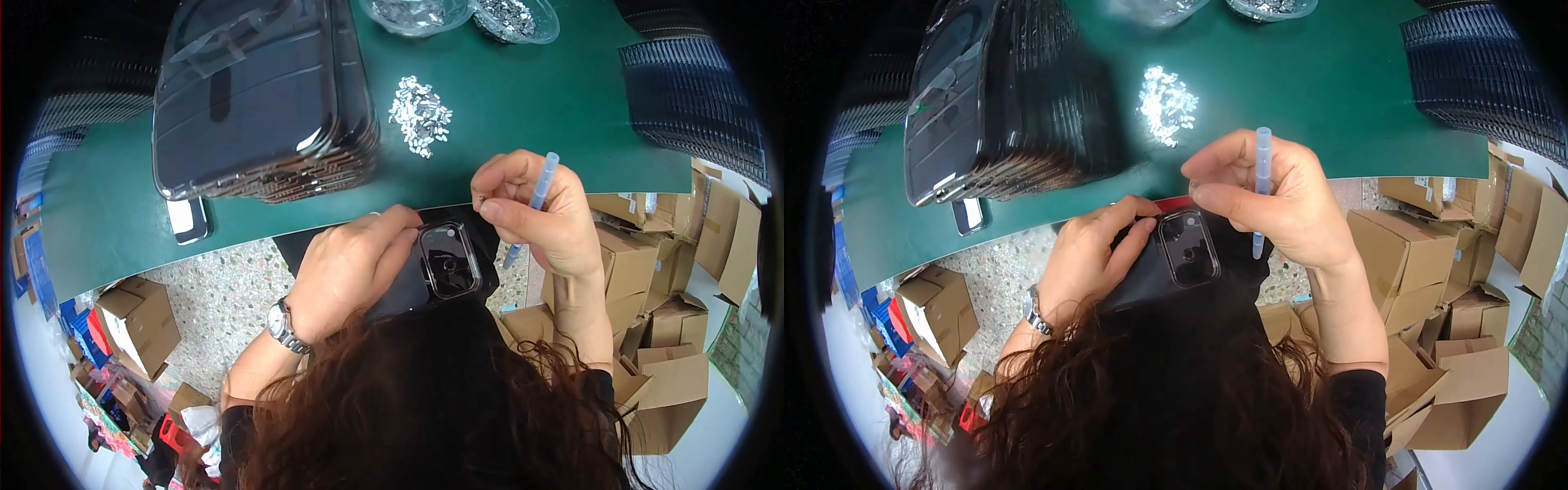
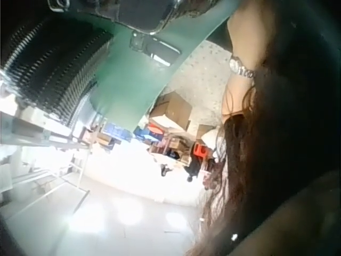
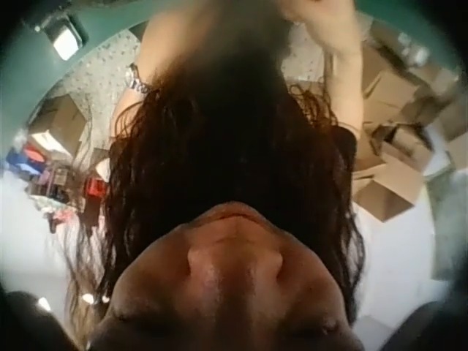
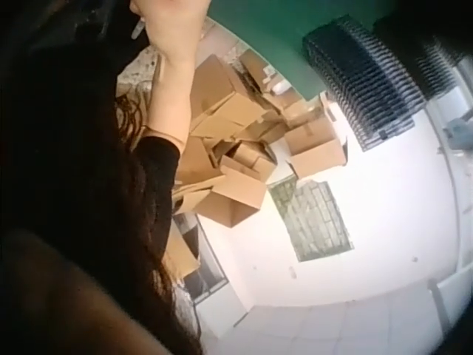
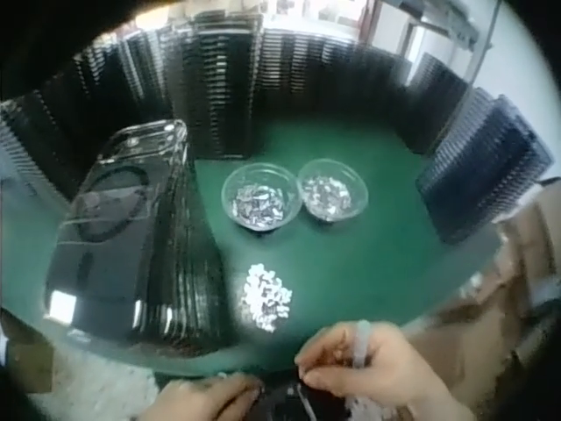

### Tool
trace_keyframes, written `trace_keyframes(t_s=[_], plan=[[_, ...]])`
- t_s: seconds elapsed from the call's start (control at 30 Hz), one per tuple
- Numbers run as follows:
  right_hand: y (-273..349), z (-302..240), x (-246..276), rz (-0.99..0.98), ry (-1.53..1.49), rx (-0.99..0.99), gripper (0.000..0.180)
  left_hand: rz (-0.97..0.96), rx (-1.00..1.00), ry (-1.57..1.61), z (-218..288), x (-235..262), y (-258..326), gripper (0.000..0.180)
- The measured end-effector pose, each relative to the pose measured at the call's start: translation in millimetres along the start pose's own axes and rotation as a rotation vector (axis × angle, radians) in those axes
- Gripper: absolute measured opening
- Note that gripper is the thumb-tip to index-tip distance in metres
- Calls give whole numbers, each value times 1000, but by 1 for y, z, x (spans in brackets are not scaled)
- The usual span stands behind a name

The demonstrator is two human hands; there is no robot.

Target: Assembling small components into plastic phone cases at a manufacturing workstation.

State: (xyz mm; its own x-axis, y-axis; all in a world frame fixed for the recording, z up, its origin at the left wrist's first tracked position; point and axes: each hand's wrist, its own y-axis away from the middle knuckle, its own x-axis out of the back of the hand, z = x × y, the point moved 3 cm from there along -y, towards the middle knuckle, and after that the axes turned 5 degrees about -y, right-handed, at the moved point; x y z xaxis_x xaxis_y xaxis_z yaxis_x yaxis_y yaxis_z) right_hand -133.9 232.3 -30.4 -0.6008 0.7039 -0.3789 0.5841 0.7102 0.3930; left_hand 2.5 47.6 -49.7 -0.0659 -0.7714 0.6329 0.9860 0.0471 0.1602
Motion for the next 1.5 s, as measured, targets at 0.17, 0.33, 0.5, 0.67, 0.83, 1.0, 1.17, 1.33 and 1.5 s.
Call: trace_keyframes(t_s=[0.17,0.33,0.5,0.67,0.83,1.0,1.17,1.33,1.5], plan=[[-1,15,-1,-25,332,68,13,-55,79,-65,6,1,-2,14],[-2,31,-13,-87,666,266,12,-66,43,-46,1,-4,-2,17],[-1,39,-19,-196,968,445,17,-102,64,-52,-1,-10,-5,17],[0,36,-21,-158,1023,358,18,-56,9,-46,2,-8,-6,14],[-1,42,-20,-173,1058,325,15,-74,17,-74,0,-9,-7,14],[3,48,-18,-262,955,265,18,-71,-6,-107,-3,-15,-5,17],[9,40,-19,-276,1033,199,30,-22,-78,-199,-4,-20,-1,16],[19,38,-30,-299,1284,170,51,-34,-81,-229,2,-19,1,14],[22,40,-32,-301,1427,273,42,-58,-117,-305,6,-18,6,13]])
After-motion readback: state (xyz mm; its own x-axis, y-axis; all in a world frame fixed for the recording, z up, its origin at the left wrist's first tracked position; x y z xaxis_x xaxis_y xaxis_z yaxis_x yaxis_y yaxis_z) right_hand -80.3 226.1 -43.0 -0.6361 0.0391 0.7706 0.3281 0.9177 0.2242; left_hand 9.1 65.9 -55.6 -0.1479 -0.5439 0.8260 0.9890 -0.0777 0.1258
